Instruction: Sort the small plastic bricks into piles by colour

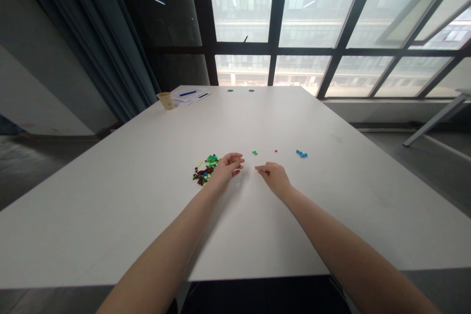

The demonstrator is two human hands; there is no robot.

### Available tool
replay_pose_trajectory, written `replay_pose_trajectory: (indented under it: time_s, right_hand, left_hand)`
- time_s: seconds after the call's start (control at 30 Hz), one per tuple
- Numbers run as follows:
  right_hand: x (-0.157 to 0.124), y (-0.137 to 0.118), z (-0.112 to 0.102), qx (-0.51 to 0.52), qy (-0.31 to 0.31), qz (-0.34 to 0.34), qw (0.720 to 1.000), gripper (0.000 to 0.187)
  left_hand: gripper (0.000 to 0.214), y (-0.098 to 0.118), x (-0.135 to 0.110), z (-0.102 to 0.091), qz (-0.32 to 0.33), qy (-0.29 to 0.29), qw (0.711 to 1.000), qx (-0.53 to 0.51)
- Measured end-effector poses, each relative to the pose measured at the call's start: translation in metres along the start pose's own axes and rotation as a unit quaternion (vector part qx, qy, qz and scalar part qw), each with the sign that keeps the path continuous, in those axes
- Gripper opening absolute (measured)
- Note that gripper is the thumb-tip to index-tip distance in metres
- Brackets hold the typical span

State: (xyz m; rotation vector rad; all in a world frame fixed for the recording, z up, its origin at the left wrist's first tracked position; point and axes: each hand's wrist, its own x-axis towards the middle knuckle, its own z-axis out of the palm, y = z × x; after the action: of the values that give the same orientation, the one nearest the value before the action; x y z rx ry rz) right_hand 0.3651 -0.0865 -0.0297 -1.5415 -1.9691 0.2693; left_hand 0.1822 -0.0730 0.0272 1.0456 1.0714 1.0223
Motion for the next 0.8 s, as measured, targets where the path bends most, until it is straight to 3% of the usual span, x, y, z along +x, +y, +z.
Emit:
replay_pose_trajectory:
  time_s: [0.33, 0.47, 0.53, 0.6, 0.67, 0.8]
  right_hand:
    - [0.001, 0.005, 0.005, 0.026, 0.013, 0.013, 0.999, 0.022]
    - [0.003, 0.007, 0.002, 0.054, 0.029, 0.020, 0.998, 0.024]
    - [0.004, 0.009, -0.003, 0.074, 0.048, 0.033, 0.996, 0.025]
    - [0.005, 0.014, -0.013, 0.084, 0.075, 0.058, 0.992, 0.026]
    - [0.005, 0.020, -0.025, 0.078, 0.099, 0.089, 0.988, 0.029]
    - [0.006, 0.033, -0.047, 0.057, 0.114, 0.129, 0.983, 0.036]
  left_hand:
    - [0.026, -0.003, 0.004, -0.001, 0.005, 0.018, 1.000, 0.012]
    - [0.020, -0.005, 0.015, -0.015, 0.093, 0.051, 0.983, 0.147]
    - [0.019, -0.003, 0.021, -0.029, 0.177, 0.097, 0.934, 0.295]
    - [0.019, -0.002, 0.025, -0.042, 0.214, 0.112, 0.856, 0.457]
    - [0.022, -0.002, 0.026, -0.051, 0.191, 0.098, 0.800, 0.560]
    - [0.027, -0.005, 0.023, -0.052, 0.143, 0.062, 0.741, 0.653]
